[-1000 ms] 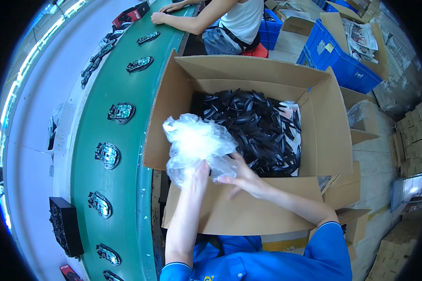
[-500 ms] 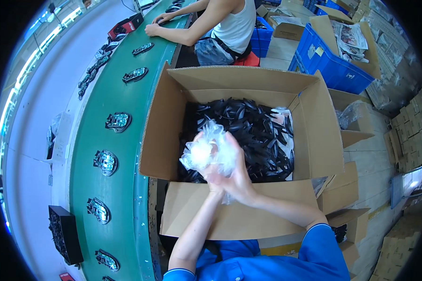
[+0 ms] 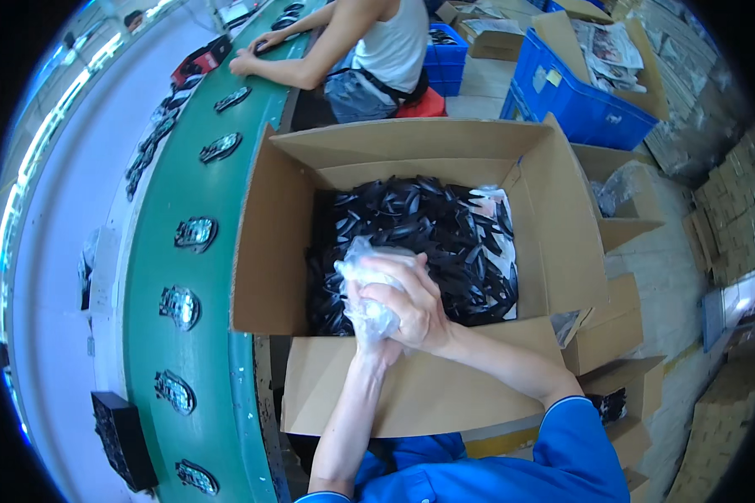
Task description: The person assembles small electronic devices at a workstation. They pick up a device shell, insert a black plastic component, and place the assembled unit on a green conveyor belt. Later, they reach into a cardboard box and handle multiple black plastic parts wrapped in clear plastic bags.
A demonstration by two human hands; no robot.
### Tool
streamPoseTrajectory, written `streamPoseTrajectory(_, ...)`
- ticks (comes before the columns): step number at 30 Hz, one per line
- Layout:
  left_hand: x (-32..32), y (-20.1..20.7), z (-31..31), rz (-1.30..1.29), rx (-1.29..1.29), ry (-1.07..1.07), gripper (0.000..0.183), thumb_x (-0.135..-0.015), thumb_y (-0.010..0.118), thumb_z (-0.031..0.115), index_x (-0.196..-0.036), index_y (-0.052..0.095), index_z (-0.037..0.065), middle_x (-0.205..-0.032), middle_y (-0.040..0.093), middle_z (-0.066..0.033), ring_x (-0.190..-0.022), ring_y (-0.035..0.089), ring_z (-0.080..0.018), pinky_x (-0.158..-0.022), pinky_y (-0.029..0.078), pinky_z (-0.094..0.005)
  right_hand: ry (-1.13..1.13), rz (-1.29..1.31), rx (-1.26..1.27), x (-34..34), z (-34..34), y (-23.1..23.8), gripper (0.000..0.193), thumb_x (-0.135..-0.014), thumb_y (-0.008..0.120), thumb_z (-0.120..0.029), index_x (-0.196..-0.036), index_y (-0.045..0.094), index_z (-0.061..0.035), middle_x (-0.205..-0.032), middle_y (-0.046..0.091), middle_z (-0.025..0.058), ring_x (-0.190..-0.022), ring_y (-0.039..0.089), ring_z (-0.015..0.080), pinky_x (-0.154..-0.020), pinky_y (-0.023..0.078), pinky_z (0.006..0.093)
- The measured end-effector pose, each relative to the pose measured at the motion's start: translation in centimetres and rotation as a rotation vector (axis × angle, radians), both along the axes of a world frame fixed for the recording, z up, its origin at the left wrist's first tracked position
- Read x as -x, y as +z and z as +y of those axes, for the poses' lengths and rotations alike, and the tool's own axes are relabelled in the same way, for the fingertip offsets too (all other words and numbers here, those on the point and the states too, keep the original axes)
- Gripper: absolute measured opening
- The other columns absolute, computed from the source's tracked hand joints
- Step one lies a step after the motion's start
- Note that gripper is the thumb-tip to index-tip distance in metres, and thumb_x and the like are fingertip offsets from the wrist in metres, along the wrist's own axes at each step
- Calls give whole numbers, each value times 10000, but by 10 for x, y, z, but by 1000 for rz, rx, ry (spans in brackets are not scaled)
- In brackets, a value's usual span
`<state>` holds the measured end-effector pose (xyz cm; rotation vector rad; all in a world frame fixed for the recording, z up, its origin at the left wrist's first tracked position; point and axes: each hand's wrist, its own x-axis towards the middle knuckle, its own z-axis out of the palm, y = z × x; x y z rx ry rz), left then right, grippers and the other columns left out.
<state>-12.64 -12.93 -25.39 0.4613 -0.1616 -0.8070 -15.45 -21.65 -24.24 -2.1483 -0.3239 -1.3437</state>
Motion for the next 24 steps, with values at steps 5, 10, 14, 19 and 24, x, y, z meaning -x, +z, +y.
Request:
streamPoseTrajectory(5,-4,-13,-3,-20,11,-242,710,-865,340,667,-1332,384,134,-1341,421,-84,-1246,403,-234,-1018,341,-474,-43,17,17,-4,-35,5,245,-627,716,-82,-821,580,-19,-750,601,115,-666,616,283,-558,510,343)
streamPoseTrajectory(10,5,14,-17,-55,-42,-435,760,-855,399,650,-1393,274,128,-1416,328,-101,-1294,341,-267,-1033,295,-535,-36,69,17,12,-66,10,278,-629,689,-49,-883,580,-15,-769,627,117,-731,647,283,-607,536,344)
streamPoseTrajectory(14,1,14,-29,3,-48,-511,781,-840,503,573,-1392,264,76,-1406,328,-213,-1291,341,-332,-1023,298,-565,-264,-46,4,42,-110,32,325,-622,711,-62,-924,596,-27,-806,641,109,-769,649,287,-666,523,356)
streamPoseTrajectory(19,-17,5,4,-139,-260,-369,674,-883,493,464,-1405,282,93,-1374,379,-224,-1234,419,-324,-970,372,-562,-695,-267,-109,156,-153,118,261,-778,701,-146,-987,604,-22,-943,633,83,-853,605,164,-732,489,296)
streamPoseTrajectory(24,-36,-11,55,-191,-312,-211,602,-920,472,400,-1404,289,93,-1164,581,-123,-1046,571,-267,-868,477,-481,-1085,-196,-259,232,-282,66,266,-844,651,-210,-1025,618,-17,-952,629,73,-854,591,153,-758,475,295)
